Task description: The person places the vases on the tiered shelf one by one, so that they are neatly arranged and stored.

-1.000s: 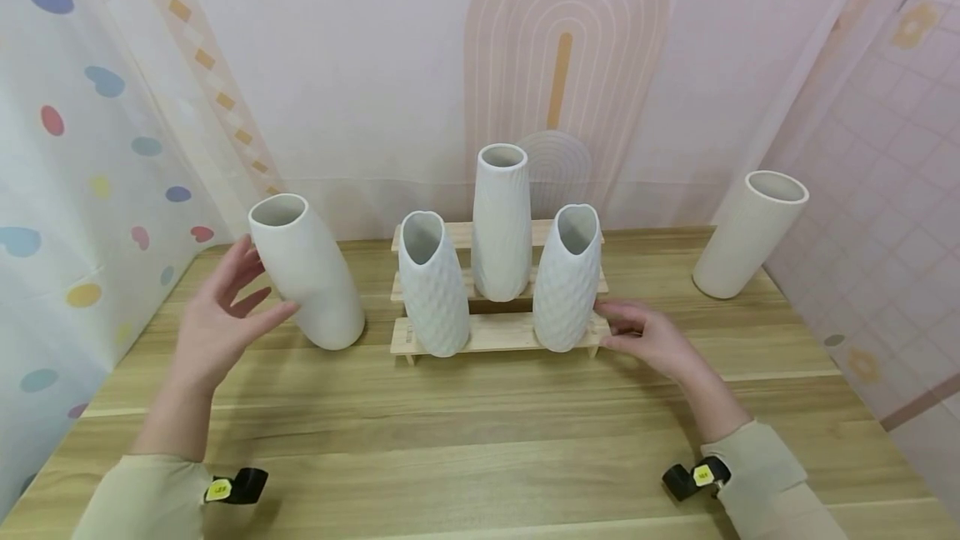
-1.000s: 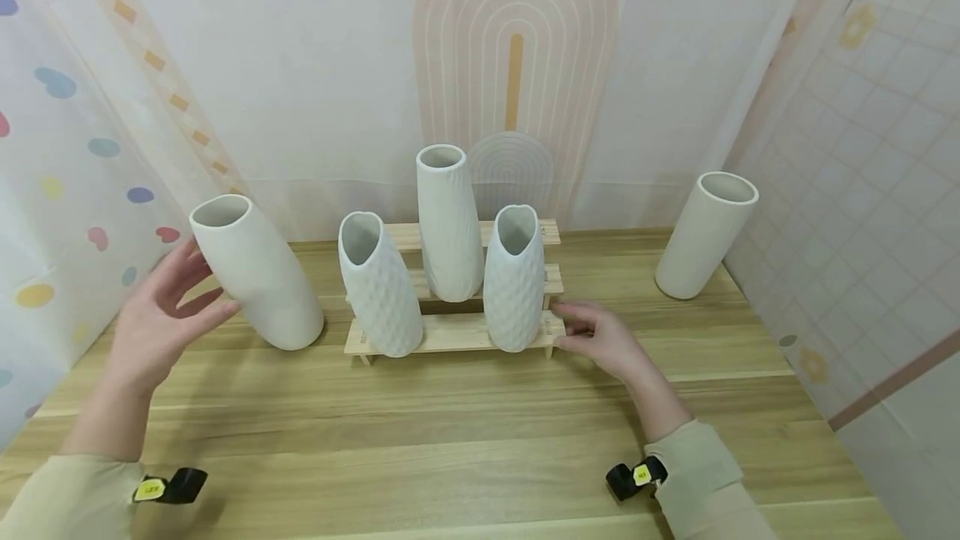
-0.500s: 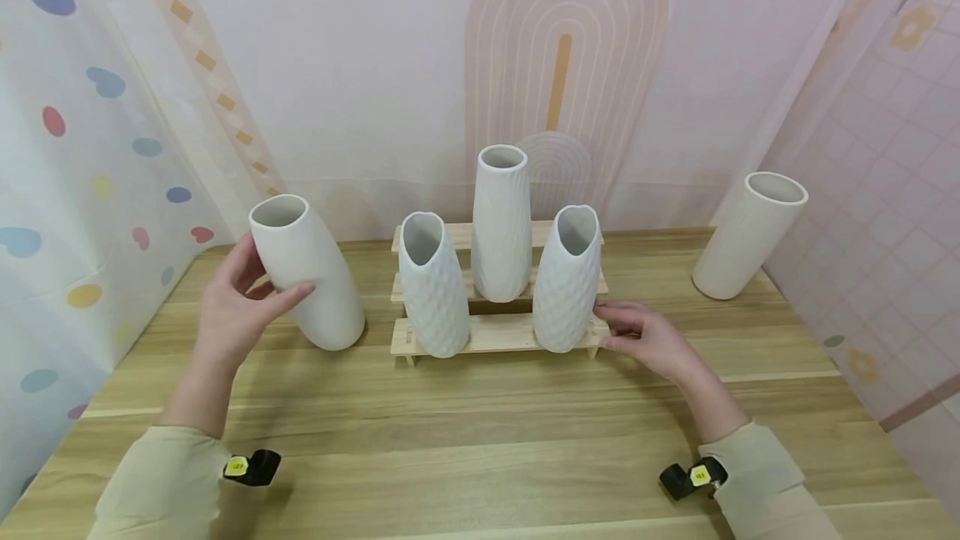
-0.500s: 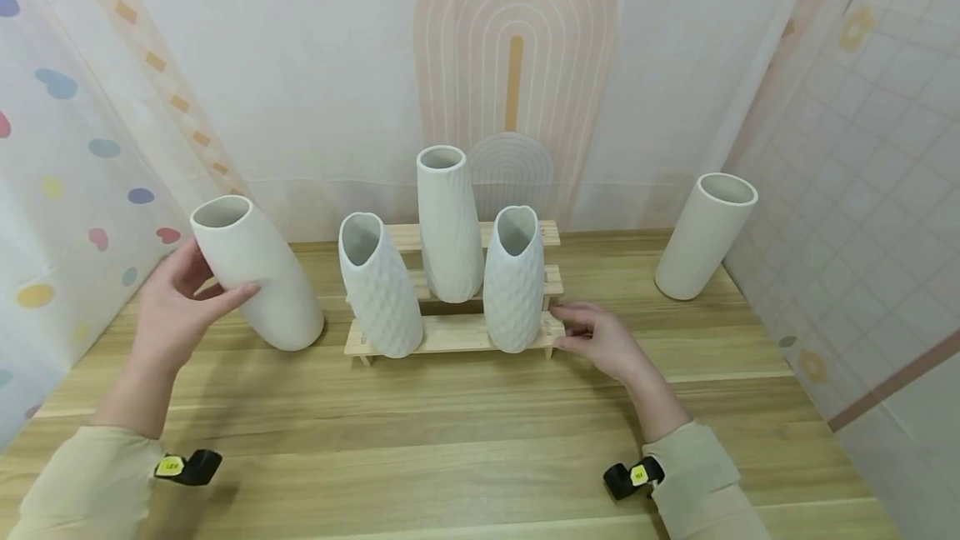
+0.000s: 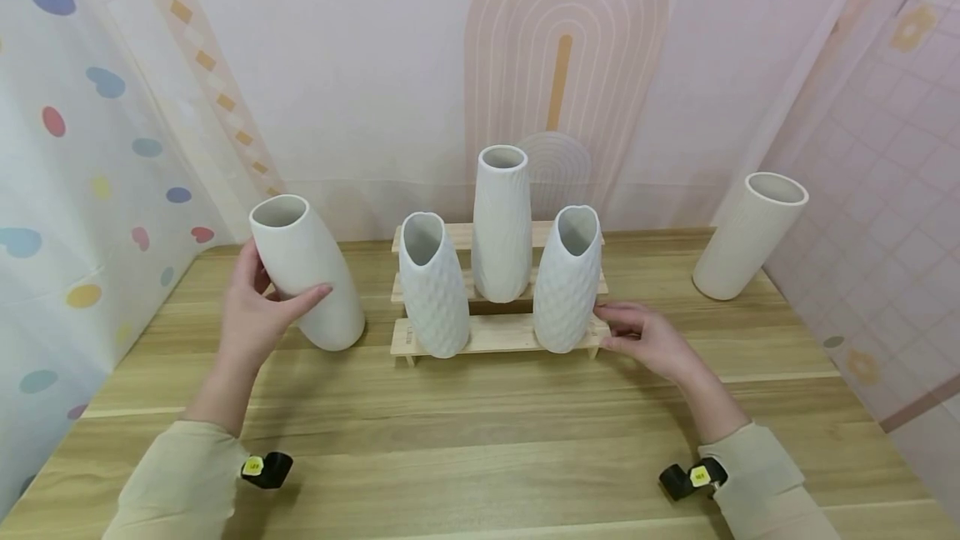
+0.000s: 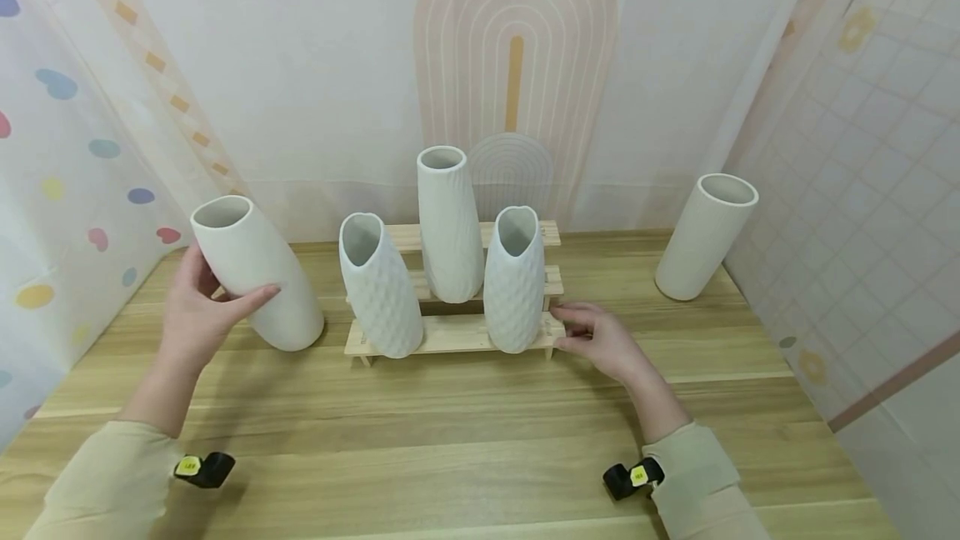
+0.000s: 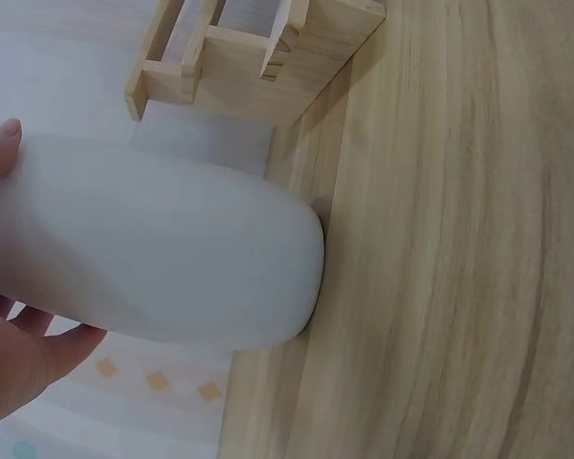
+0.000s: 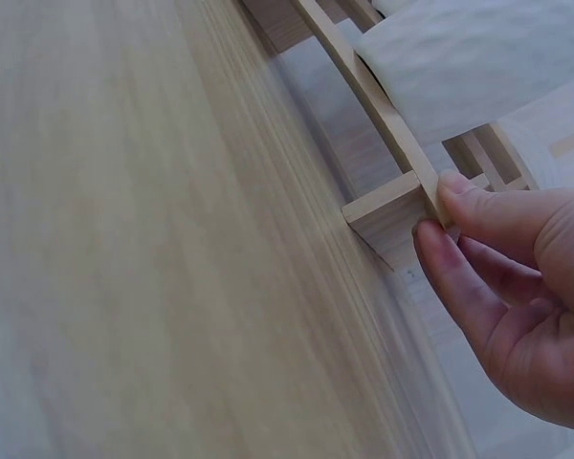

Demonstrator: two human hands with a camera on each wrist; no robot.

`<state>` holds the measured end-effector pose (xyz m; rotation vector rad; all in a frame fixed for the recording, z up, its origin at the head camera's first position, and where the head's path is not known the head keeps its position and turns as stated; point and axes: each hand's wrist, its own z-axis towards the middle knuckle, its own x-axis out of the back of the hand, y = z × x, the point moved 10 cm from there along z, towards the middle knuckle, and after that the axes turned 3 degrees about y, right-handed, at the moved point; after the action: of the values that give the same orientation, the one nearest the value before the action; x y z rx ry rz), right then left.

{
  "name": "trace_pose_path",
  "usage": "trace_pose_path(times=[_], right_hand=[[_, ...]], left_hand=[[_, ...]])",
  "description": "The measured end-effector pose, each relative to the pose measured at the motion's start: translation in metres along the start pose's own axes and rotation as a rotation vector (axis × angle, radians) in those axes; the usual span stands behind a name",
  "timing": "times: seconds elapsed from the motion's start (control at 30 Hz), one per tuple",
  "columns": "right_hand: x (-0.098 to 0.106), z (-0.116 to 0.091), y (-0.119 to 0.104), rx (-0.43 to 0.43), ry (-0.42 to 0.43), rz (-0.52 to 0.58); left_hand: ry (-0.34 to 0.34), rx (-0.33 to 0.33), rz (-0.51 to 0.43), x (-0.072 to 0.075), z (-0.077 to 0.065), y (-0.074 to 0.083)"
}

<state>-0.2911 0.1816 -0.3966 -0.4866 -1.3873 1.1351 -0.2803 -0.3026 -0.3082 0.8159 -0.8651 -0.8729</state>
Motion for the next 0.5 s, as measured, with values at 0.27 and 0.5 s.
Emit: trace_pose_path(times=[0.27, 0.5], right_hand=[[-0.0009, -0.0004, -0.0005, -0.011, -0.008, 0.012], [-0.0004, -0.0004, 0.0003, 0.0, 0.004, 0.01]], left_hand=[[0.05, -0.005, 0.017, 0.0013, -0.0013, 0.0022], [0.078, 0.004, 0.028, 0.0015, -0.0019, 0.0056]])
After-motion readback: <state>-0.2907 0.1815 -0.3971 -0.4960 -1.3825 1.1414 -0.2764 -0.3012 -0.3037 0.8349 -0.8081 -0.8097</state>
